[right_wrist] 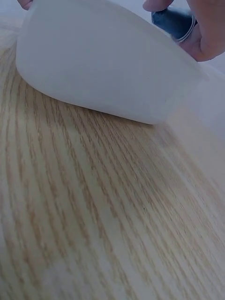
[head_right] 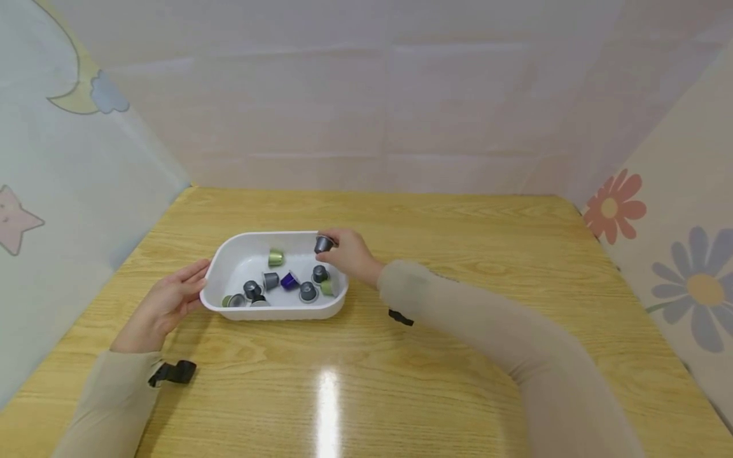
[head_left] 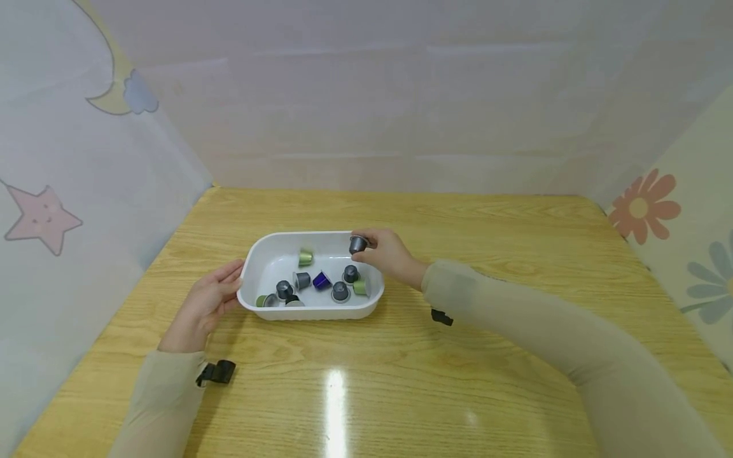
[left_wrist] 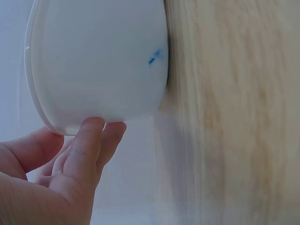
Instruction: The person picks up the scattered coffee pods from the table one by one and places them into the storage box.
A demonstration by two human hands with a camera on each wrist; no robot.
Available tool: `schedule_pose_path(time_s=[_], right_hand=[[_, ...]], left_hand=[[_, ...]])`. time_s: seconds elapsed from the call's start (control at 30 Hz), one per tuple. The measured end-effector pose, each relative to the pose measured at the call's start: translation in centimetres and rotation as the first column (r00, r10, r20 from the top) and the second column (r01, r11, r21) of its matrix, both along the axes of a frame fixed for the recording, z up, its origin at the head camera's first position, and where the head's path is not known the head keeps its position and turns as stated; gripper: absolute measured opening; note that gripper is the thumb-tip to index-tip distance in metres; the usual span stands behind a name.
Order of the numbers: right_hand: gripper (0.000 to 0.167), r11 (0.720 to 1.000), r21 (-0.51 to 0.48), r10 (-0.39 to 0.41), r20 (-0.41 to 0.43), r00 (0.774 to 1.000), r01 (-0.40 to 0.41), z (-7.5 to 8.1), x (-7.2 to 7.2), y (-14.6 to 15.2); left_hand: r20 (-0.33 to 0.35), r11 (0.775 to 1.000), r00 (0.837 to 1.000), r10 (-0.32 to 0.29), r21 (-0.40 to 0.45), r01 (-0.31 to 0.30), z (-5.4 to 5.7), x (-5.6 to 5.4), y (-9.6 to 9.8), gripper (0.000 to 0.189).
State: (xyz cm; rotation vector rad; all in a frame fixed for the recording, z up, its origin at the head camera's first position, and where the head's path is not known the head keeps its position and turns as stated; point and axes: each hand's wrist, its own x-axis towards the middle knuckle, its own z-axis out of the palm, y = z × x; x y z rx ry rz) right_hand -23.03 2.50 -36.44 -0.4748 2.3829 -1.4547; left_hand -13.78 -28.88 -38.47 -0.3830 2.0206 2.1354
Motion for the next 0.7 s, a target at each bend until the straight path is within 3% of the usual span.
schedule_pose_path(time_s=[0.33,0.47,0.57,0.7], right_hand=[[0.051,0.997,-0.075,-0.036,0.005,0.999,0.037,-0.2,0.1,1.0],[0.048,0.998,-0.059,-0.031,-0.06,0.998,0.027,0.2,0.0,2.4],[0.049,0.999,0.032,-0.001,-0.138,0.99,0.005,0.9,-0.1,4.0],[0.057,0.972,0.235,0.055,-0.228,0.972,0.0,2.2,-0.4,6.4]], left_hand=[[0.022,1.0,1.0,0.0,-0.023,0.001,0.0,-0.2,-0.1,0.057],[0.038,0.993,0.999,-0.018,-0.12,0.022,0.2,-0.3,0.0,0.056],[0.05,0.955,0.997,-0.063,-0.287,0.074,0.6,-0.2,0.2,0.055],[0.057,0.856,0.991,-0.122,-0.499,0.135,2.1,0.0,0.6,0.054]])
